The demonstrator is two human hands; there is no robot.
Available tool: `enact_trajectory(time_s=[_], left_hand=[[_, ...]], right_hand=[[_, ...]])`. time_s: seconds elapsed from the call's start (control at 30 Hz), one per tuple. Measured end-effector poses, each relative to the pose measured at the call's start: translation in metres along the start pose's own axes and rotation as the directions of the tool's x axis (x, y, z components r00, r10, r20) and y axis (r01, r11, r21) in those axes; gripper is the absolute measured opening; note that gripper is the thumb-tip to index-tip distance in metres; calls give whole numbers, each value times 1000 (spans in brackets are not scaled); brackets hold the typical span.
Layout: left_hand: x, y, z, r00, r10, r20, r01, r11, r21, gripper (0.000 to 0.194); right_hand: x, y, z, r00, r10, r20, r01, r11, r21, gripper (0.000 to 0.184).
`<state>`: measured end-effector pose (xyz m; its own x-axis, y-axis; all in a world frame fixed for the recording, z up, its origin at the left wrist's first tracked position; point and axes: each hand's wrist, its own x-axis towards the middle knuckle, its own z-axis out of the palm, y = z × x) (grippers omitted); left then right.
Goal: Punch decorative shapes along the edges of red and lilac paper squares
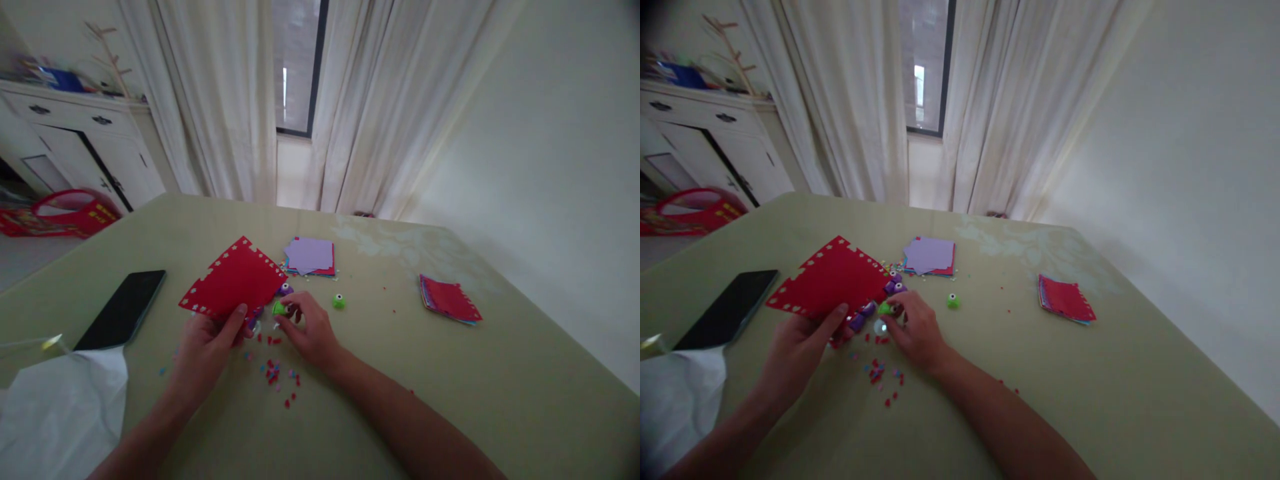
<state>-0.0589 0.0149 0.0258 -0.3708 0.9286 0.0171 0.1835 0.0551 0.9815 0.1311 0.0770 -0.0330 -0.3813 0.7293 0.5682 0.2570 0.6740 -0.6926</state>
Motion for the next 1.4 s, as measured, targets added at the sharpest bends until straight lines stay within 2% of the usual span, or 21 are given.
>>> enact_trajectory(time_s=[0.13,0.27,0.37,0.57,0.67,0.8,0.9,1.0,1.4], left_hand=[[-3,-2,3,998,27,55,-30,998,53,33],[-7,-9,8,988,66,141,-75,995,61,32],[-10,-12,10,980,106,166,-119,991,67,33],[-9,-13,10,980,131,149,-144,986,84,29],[-9,-13,9,977,147,153,-165,980,109,27],[-10,-12,8,958,241,154,-270,940,209,27],[-10,-13,7,944,296,144,-327,894,305,33],[-10,-15,7,940,308,144,-339,880,332,36],[-11,-13,7,938,306,160,-341,897,282,28]], right_hand=[[-2,0,1,977,40,-209,-21,996,90,31],[-5,2,5,962,-10,-272,51,988,147,34],[-6,4,7,965,-26,-261,67,987,149,34],[-6,6,7,971,-6,-241,35,992,118,36],[-6,4,5,971,-40,-236,57,996,67,31],[-3,-1,1,981,-63,-185,63,998,-5,21],[-2,-2,0,979,-78,-188,75,997,-19,19],[-2,-1,1,979,-64,-195,61,998,-22,19],[-1,-3,-1,989,-19,-148,21,1000,13,16]])
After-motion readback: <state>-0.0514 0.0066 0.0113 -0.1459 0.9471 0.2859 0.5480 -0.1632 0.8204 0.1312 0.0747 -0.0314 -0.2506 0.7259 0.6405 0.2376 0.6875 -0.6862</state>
